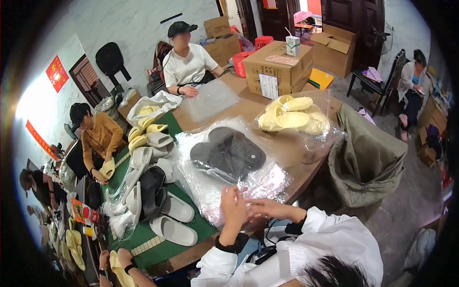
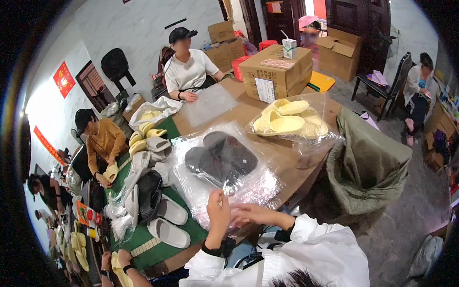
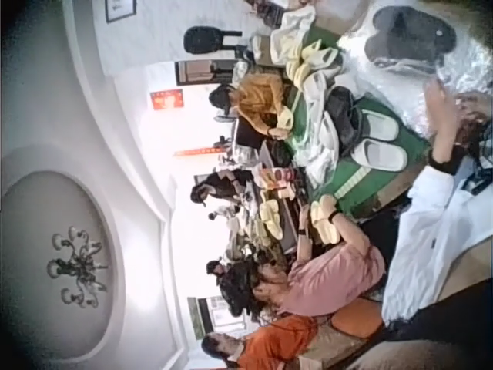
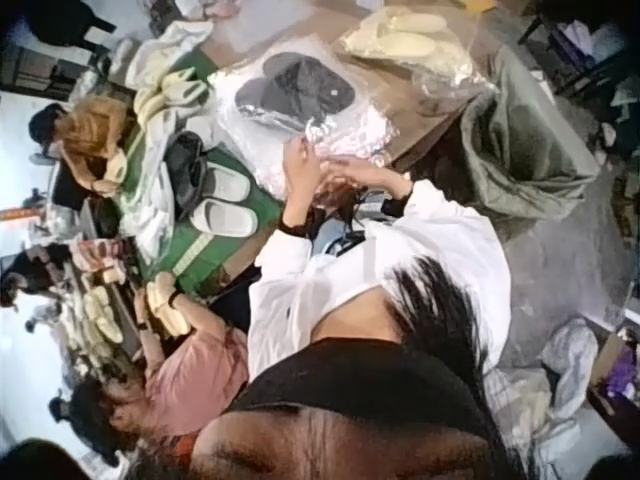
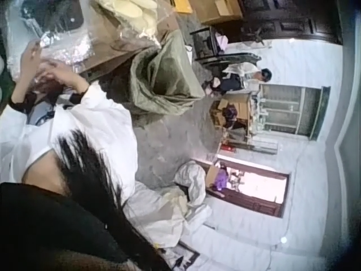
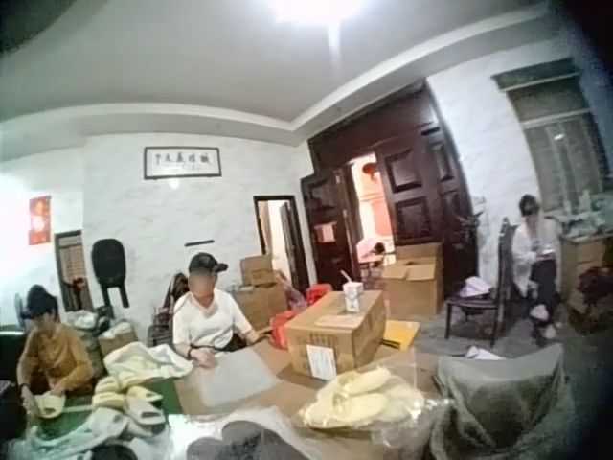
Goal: The recorder is packaging pairs of sandals into plastic bags and placing them into a large sack.
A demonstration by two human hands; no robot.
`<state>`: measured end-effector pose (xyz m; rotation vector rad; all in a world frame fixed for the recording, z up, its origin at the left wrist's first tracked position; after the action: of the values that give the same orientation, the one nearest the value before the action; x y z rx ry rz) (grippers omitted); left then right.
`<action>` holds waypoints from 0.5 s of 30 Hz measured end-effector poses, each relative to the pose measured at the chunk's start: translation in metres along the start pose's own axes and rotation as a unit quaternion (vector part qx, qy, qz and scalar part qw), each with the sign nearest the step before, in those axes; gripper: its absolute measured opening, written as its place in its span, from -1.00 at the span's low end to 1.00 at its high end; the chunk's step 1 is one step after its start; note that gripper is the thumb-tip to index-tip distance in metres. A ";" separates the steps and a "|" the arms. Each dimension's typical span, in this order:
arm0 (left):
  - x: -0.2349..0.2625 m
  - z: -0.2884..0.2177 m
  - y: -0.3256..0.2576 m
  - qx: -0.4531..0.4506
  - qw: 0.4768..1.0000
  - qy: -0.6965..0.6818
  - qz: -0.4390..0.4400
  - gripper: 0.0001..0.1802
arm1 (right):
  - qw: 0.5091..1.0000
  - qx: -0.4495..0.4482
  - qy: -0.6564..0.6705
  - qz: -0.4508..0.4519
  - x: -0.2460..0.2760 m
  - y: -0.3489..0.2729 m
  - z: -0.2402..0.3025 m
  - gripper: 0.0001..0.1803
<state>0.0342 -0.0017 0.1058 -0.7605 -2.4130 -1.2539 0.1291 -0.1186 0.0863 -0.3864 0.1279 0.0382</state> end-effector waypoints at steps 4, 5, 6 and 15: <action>0.004 -0.035 -0.004 0.004 0.993 -0.084 0.079 -0.85 | 0.855 0.140 0.498 0.037 0.020 0.001 0.007 -0.56; 0.003 -0.046 -0.002 -0.091 0.980 -0.099 0.149 -0.86 | 0.845 0.088 0.527 -0.020 0.029 0.002 0.010 -0.58; 0.004 -0.055 -0.004 -0.183 0.953 -0.108 0.214 -0.88 | 0.831 0.032 0.551 -0.072 0.033 0.006 0.009 -0.60; 0.000 0.006 -0.023 -0.041 0.973 0.210 0.087 -0.56 | 0.880 0.191 0.311 -0.305 0.115 -0.009 0.058 -0.52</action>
<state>0.0203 -0.0076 0.0868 -0.6369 -1.9255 -1.2979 0.2504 -0.1040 0.1280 -0.0150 0.6368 -0.7357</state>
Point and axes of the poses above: each hand's wrist, its own y-axis towards the middle knuckle, its own x-axis out of the back of the hand, z = x × y, the point moved 1 cm from there along y, towards the middle knuckle, and after that the axes turned 11 degrees about -x, right-handed, at the moved point
